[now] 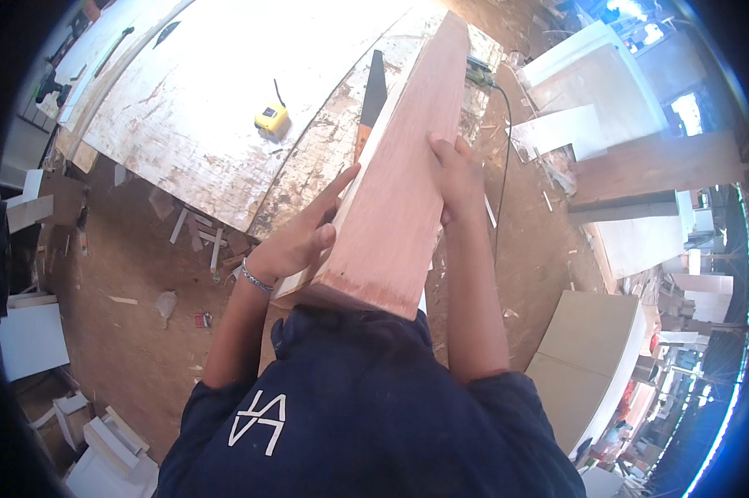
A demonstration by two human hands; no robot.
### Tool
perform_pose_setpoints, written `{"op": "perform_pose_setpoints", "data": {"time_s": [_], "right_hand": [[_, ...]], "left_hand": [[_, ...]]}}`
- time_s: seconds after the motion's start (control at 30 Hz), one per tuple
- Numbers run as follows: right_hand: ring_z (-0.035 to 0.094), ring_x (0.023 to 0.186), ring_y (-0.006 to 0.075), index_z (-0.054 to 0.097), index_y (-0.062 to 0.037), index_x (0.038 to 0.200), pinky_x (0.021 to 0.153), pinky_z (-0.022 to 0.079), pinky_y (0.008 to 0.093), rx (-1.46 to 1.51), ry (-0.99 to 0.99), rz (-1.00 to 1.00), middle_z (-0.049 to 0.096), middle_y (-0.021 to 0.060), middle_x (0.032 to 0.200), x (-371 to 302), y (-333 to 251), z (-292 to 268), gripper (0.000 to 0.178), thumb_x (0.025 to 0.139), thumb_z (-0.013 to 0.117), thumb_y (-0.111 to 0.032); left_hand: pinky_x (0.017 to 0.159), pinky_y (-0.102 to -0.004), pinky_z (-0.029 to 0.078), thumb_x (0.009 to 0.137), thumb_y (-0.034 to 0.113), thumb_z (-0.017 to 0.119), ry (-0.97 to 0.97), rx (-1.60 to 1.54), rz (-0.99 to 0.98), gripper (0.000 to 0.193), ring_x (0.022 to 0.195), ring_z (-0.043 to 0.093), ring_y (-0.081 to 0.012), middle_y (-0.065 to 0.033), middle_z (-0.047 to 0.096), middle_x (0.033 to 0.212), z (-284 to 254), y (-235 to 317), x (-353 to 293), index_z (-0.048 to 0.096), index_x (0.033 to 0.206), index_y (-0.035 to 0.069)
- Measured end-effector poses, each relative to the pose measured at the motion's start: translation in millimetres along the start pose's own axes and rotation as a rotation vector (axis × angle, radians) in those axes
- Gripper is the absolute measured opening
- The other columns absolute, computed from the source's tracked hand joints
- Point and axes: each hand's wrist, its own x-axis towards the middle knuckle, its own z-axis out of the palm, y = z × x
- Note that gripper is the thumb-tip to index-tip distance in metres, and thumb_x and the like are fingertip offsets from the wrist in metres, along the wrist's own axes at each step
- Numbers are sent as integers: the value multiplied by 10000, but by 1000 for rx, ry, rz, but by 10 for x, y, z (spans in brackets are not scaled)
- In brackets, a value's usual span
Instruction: The person assembles a wooden frame by attaching thin wooden strips to a larger board using a nail gun. They position the strips, secure them with nails, and use a hand saw to trim the excess length of the strips.
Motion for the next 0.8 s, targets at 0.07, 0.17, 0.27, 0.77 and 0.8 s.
{"op": "perform_pose_setpoints", "data": {"time_s": [0.07,0.17,0.27,0.77,0.8], "right_hand": [[715,905,200,620,88,1268,742,577,313,-59,-20,10,705,161,1126,71,-64,-50,365,983,630,-139],[718,890,196,605,86,1292,711,583,309,24,-2,3,705,167,1122,136,-45,-35,386,984,639,-146],[721,897,197,597,86,1303,716,588,309,56,-75,-8,702,172,1136,236,42,-101,396,992,636,-156],[721,891,208,609,93,1287,716,590,329,10,-65,0,709,178,1109,213,13,-88,431,981,663,-205],[722,886,209,612,96,1277,714,591,333,-24,-64,3,709,180,1107,187,-22,-85,432,979,667,-211]], "left_hand": [[1234,-471,268,821,851,588,45,17,24,1180,1520,316,-394,-281,334,1624,-1,-51,-2,187,1661,127],[1240,-497,257,801,855,599,186,197,58,1165,1530,305,-401,-246,341,1636,9,85,-58,282,1636,108],[1239,-494,263,776,827,655,206,255,388,1125,1538,302,-382,-228,345,1641,134,325,-195,403,1586,88],[1142,-442,450,787,476,823,268,508,550,844,1436,473,-396,-239,474,1554,402,228,-231,563,1445,16],[1142,-443,450,788,478,822,269,502,550,842,1435,474,-396,-239,476,1553,394,218,-229,565,1443,17]]}}
